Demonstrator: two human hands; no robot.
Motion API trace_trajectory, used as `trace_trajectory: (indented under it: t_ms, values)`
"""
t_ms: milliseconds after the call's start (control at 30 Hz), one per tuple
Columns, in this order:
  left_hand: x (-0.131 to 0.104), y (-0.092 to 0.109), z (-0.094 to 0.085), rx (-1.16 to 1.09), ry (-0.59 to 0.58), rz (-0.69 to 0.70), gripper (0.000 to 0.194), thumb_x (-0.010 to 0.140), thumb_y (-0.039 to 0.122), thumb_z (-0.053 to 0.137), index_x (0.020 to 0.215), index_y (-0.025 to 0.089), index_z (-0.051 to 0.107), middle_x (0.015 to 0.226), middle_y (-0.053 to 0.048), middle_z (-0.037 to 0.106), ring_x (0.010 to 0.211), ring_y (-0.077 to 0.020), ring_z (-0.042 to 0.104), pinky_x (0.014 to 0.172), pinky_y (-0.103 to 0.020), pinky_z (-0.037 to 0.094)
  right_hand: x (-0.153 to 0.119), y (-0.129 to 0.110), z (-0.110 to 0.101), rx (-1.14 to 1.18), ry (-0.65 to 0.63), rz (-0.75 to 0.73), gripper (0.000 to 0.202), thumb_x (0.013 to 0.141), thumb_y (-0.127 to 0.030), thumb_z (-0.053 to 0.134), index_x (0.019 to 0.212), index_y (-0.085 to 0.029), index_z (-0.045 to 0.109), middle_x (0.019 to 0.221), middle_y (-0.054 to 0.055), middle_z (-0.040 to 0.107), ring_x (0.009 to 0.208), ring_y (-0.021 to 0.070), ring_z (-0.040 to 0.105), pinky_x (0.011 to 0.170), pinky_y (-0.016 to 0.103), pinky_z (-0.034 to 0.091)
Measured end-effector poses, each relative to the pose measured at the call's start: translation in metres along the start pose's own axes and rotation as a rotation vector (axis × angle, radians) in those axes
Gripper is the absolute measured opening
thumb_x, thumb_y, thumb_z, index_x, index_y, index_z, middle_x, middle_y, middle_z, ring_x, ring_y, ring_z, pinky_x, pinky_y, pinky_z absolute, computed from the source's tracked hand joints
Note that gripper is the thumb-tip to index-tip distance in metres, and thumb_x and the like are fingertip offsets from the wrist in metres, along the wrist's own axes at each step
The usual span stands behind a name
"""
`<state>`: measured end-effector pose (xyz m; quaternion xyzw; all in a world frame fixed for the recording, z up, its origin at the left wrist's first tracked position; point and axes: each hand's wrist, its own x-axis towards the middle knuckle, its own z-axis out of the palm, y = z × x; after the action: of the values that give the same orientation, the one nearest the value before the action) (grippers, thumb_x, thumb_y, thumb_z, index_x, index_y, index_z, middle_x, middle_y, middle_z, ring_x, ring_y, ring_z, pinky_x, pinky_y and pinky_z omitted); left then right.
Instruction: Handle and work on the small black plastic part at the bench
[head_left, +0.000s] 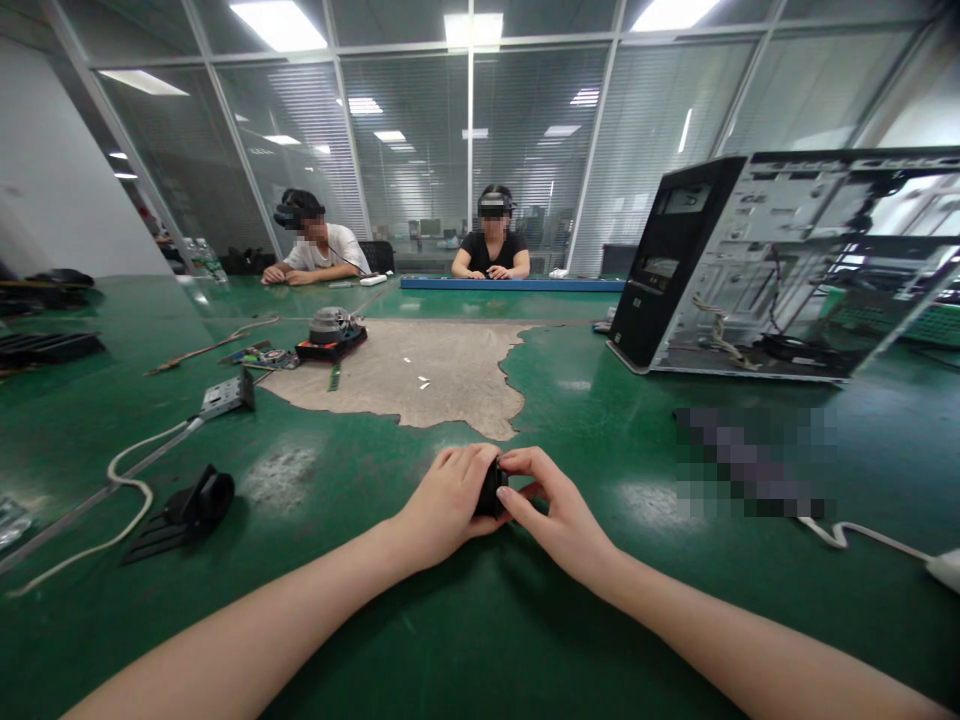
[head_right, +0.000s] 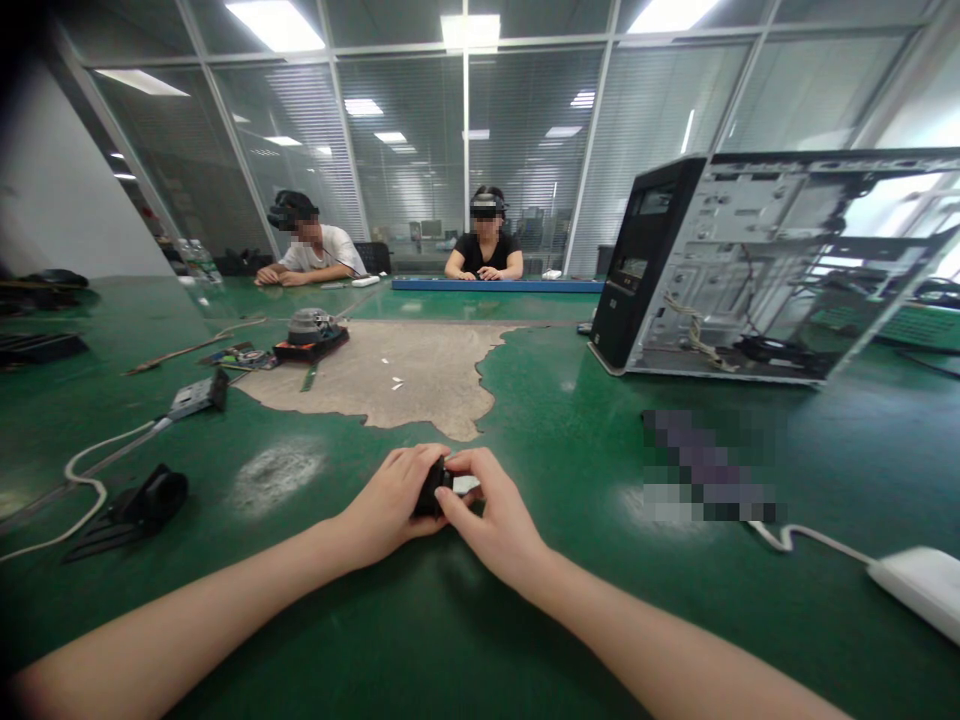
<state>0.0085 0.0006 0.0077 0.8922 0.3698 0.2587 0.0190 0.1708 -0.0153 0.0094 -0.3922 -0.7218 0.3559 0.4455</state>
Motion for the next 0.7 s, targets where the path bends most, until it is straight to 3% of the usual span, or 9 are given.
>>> trace_trajectory:
  t_ms: [100, 333, 567, 700]
  values:
    - [0.0002, 0.0001, 0.0000, -0.003, 0.008, 0.000, 0.053, 0.070, 0.024, 0.061, 0.113, 0.019, 0.030, 0.108, -0.009, 0.050, 0.100, -0.0243, 0.048, 0.083, -0.039, 0.038, 0.0004, 0.0015, 0.0002, -0.017, 0.012, -0.021, 0.014, 0.078, -0.019, 0.051, 0.092, -0.021, 0.051, 0.098, 0.005, 0.052, 0.092, 0.0174, 0.052, 0.070, 0.029, 0.050]
    - [0.0006, -0.0005, 0.0014, -0.009, 0.007, -0.003, 0.054, 0.070, 0.024, 0.060, 0.114, 0.019, 0.029, 0.108, -0.009, 0.050, 0.099, -0.0244, 0.048, 0.083, -0.040, 0.038, 0.0033, 0.0013, 0.0010, 0.075, -0.077, 0.154, 0.022, 0.079, -0.020, 0.049, 0.100, -0.020, 0.047, 0.093, 0.004, 0.056, 0.082, 0.0156, 0.058, 0.067, 0.029, 0.051]
    - [0.0000, 0.0004, 0.0004, -0.004, 0.009, -0.006, 0.056, 0.069, 0.027, 0.062, 0.114, 0.019, 0.029, 0.108, -0.009, 0.050, 0.100, -0.0243, 0.048, 0.084, -0.040, 0.037, 0.0027, 0.0002, -0.0008, 0.056, -0.003, 0.050, 0.013, 0.079, -0.021, 0.050, 0.092, -0.021, 0.051, 0.092, 0.003, 0.055, 0.087, 0.0157, 0.056, 0.067, 0.026, 0.050]
    - [0.0004, 0.0001, 0.0013, -0.019, 0.010, -0.017, 0.055, 0.069, 0.027, 0.062, 0.113, 0.020, 0.030, 0.107, -0.008, 0.051, 0.099, -0.0244, 0.049, 0.083, -0.040, 0.038, 0.0034, 0.0019, 0.0005, 0.094, -0.015, 0.089, 0.019, 0.079, -0.021, 0.050, 0.097, -0.021, 0.050, 0.096, 0.003, 0.055, 0.090, 0.0166, 0.056, 0.068, 0.028, 0.051]
